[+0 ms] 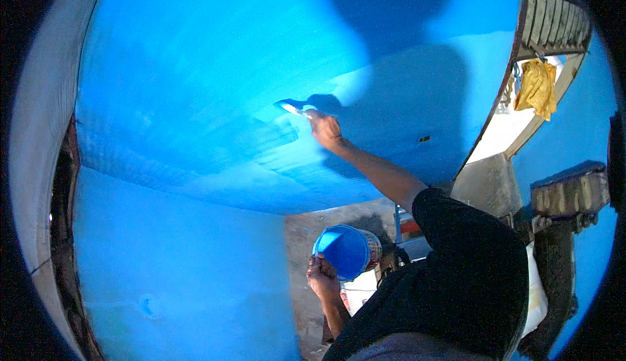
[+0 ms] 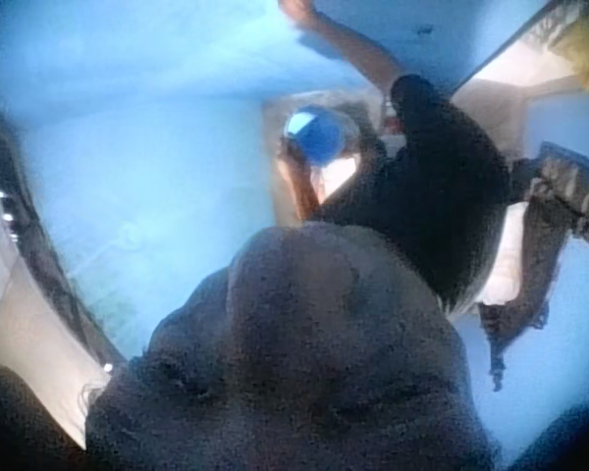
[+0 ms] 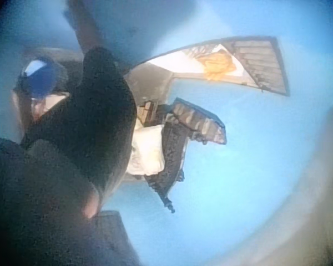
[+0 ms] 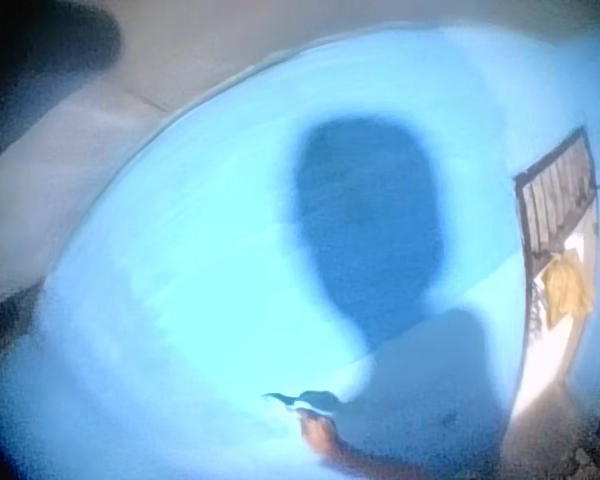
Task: The person paints a ceiling with blue paint using a brush and a bucket. They repeatedly dip the brush into the bucket and apply paint to the ceiling surface in broad strokes.
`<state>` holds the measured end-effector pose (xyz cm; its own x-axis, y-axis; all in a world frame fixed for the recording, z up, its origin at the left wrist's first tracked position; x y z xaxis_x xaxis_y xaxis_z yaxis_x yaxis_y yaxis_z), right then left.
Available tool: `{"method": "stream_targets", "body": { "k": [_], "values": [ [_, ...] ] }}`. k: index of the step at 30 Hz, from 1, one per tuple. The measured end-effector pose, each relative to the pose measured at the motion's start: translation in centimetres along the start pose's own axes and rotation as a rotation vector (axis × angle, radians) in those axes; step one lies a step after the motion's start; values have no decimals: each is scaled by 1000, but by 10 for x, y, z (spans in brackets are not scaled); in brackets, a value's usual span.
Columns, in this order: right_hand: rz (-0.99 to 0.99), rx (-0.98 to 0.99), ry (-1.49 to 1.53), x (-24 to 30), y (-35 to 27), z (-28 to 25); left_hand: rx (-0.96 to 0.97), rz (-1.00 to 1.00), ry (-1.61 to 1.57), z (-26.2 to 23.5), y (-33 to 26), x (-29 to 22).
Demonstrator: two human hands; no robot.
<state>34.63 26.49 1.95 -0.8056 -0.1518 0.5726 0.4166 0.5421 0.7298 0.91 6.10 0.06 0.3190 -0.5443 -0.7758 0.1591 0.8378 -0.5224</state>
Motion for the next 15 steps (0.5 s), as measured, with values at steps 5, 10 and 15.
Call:
{"method": "stream_targets", "body": {
  "k": [5, 10, 15],
  "values": [
    [160, -102, -112, -43, -23, -67, 38, -23, -13, -6, 5, 3],
    [104, -528, -313, -71, -73, -174, 49, -43, 48, -11, 8, 11],
    [360, -616, -341, -41, -88, -185, 75, -89, 15, -14, 12, 16]
  ]
}}
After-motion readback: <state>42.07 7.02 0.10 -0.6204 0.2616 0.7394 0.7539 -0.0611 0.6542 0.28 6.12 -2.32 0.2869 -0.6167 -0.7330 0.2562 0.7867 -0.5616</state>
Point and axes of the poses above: each hand's wrist, its own y-axis towards the middle knuckle, its own z-axis out of the palm, x = y × z, the point moved 5 cm from there along y, towards the middle knuckle, and after that the axes turned 10 degrees about -z, right-handed, at the moved point
